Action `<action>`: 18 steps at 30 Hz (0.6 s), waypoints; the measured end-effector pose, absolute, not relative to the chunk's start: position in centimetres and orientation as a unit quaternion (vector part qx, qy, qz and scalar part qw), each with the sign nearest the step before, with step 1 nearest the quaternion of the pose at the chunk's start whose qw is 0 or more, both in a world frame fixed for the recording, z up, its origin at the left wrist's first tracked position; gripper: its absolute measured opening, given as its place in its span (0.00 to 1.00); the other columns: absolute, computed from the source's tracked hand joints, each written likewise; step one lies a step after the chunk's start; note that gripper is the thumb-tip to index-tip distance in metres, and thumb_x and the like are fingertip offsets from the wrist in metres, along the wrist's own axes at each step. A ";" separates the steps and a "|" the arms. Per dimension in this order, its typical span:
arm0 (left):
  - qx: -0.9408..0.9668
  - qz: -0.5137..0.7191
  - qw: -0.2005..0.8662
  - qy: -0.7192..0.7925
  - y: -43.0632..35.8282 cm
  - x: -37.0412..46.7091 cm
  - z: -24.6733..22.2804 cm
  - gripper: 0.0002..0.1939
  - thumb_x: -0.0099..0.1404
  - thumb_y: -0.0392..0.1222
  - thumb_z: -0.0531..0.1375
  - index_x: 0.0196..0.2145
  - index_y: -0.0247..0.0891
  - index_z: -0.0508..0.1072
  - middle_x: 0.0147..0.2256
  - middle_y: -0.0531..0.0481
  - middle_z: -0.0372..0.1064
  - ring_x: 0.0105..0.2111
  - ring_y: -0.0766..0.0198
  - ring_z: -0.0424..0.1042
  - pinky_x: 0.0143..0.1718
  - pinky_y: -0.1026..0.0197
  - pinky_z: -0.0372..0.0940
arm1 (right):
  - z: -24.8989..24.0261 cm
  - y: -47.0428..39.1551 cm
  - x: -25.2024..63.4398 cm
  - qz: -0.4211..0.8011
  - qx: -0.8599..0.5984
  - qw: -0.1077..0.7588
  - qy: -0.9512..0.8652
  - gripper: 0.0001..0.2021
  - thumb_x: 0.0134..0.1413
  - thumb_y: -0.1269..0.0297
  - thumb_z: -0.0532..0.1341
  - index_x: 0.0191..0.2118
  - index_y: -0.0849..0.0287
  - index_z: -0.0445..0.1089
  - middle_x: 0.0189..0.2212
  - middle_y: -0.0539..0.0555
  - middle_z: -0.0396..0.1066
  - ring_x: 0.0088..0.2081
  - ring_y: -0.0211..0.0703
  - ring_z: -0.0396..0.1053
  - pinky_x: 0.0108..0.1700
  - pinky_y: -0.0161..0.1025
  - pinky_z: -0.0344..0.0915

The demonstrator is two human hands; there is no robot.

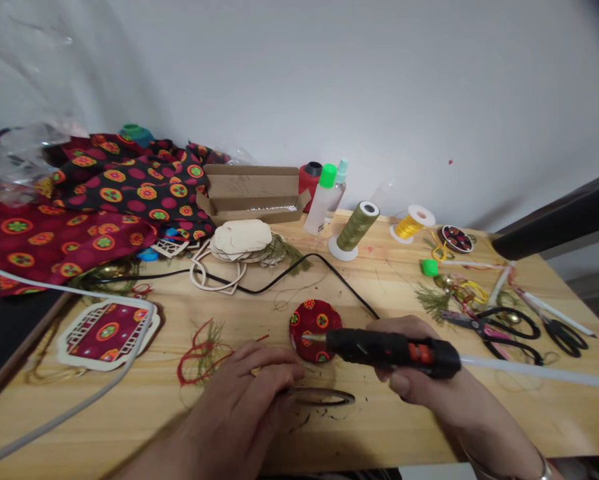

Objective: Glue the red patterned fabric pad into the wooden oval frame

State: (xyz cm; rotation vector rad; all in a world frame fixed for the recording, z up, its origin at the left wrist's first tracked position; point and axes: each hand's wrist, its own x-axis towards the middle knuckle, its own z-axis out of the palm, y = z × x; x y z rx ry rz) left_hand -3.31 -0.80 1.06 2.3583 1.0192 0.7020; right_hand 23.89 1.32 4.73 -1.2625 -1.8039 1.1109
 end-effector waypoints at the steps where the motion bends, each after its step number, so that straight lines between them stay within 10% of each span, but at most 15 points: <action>1: 0.862 0.269 0.234 0.359 -0.7 -3.3 1.2 0.19 0.61 0.27 0.53 0.48 0.41 0.64 0.45 0.46 0.72 0.47 0.58 0.68 0.50 0.54 0.64 | 4.8 1.3 24.1 0.448 -0.467 0.354 -0.676 0.20 0.48 0.47 0.63 0.41 0.58 0.69 0.23 0.51 0.69 0.24 0.41 0.67 0.25 0.37 0.65; 18: 0.747 0.353 0.357 0.435 -0.5 -2.3 2.6 0.10 0.61 0.31 0.57 0.35 0.46 0.72 0.28 0.57 0.72 0.28 0.69 0.72 0.29 0.70 0.65 | 4.9 2.7 25.2 0.464 -0.388 0.584 -0.541 0.19 0.54 0.47 0.55 0.28 0.58 0.73 0.22 0.53 0.64 0.26 0.44 0.63 0.29 0.42 0.60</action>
